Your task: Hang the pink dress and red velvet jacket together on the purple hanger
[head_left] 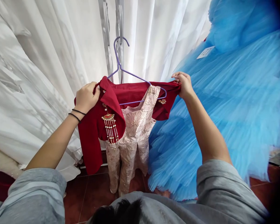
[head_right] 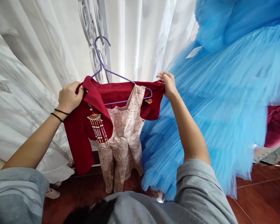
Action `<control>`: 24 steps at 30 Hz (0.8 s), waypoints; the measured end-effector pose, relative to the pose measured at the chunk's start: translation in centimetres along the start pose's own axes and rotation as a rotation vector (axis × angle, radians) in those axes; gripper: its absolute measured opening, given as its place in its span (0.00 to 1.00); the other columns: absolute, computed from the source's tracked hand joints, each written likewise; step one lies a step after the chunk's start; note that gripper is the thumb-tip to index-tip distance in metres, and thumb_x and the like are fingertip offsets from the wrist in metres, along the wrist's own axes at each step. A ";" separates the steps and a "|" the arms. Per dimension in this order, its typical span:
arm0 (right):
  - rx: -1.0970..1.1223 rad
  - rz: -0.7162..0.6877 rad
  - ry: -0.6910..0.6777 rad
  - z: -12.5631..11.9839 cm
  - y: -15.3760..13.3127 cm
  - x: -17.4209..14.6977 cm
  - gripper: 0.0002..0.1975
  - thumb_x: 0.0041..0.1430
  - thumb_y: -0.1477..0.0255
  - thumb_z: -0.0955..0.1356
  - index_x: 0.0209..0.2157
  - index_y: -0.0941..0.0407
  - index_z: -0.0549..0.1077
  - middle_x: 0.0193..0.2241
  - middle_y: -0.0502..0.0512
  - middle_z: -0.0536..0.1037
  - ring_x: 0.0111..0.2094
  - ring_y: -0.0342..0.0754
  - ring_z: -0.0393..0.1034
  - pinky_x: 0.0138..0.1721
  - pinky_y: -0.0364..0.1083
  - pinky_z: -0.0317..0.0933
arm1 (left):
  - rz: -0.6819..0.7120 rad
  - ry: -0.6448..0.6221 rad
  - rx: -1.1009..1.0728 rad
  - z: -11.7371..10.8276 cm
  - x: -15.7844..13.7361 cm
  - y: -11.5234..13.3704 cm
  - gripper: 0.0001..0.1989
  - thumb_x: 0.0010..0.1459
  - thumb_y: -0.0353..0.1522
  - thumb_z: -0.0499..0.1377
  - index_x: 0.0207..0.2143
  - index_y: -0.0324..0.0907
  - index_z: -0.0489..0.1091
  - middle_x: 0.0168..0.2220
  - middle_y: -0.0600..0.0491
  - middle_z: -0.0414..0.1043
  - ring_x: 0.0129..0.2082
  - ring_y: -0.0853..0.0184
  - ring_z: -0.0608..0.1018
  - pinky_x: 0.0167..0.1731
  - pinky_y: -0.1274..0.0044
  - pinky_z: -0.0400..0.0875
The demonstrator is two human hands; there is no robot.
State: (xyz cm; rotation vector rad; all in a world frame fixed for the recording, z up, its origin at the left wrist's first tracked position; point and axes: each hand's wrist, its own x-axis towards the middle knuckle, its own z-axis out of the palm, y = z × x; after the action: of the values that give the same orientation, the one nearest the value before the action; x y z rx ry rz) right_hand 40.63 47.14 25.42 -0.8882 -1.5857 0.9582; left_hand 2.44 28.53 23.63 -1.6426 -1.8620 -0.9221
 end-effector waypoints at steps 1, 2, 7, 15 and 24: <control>-0.021 -0.039 -0.081 -0.5 -0.3 -0.2 0.16 0.52 0.58 0.68 0.32 0.58 0.72 0.20 0.50 0.72 0.25 0.44 0.68 0.29 0.42 0.67 | -0.006 -0.002 0.016 0.0 0.0 0.0 0.16 0.65 0.37 0.46 0.45 0.44 0.71 0.41 0.44 0.76 0.42 0.53 0.76 0.34 0.70 0.61; -0.073 -0.054 -0.208 -0.9 -0.2 -0.7 0.21 0.49 0.55 0.69 0.35 0.58 0.74 0.24 0.51 0.75 0.26 0.45 0.70 0.30 0.43 0.68 | -0.013 -0.004 0.032 0.0 0.0 0.0 0.16 0.65 0.37 0.46 0.45 0.43 0.70 0.41 0.44 0.76 0.42 0.53 0.76 0.34 0.70 0.62; -0.812 -0.105 -0.512 -1.6 1.6 -2.5 0.23 0.39 0.64 0.74 0.39 0.59 0.76 0.33 0.53 0.81 0.35 0.51 0.73 0.35 0.45 0.66 | -0.024 -0.030 0.051 0.0 0.0 0.1 0.17 0.65 0.38 0.46 0.45 0.43 0.70 0.41 0.43 0.76 0.42 0.53 0.76 0.36 0.69 0.64; -1.460 -0.157 -0.303 -1.3 -5.3 1.5 0.13 0.54 0.69 0.71 0.37 0.64 0.79 0.31 0.58 0.80 0.32 0.46 0.71 0.32 0.44 0.56 | -0.051 -0.041 0.004 0.1 0.2 -0.1 0.16 0.65 0.38 0.46 0.44 0.43 0.70 0.40 0.43 0.75 0.43 0.54 0.76 0.39 0.69 0.65; -1.632 -0.127 -0.340 1.2 -10.5 -1.5 0.16 0.59 0.70 0.69 0.42 0.70 0.78 0.40 0.66 0.80 0.41 0.49 0.75 0.36 0.44 0.57 | -0.043 -0.012 0.005 -0.2 -0.2 0.3 0.18 0.65 0.38 0.46 0.46 0.44 0.71 0.39 0.45 0.76 0.43 0.54 0.76 0.39 0.71 0.65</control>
State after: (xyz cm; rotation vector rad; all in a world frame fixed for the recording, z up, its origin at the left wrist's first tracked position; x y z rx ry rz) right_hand 38.93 41.36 34.19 -1.6473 -2.6079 -0.5772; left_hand 2.73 28.28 23.70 -1.6140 -1.9129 -0.9263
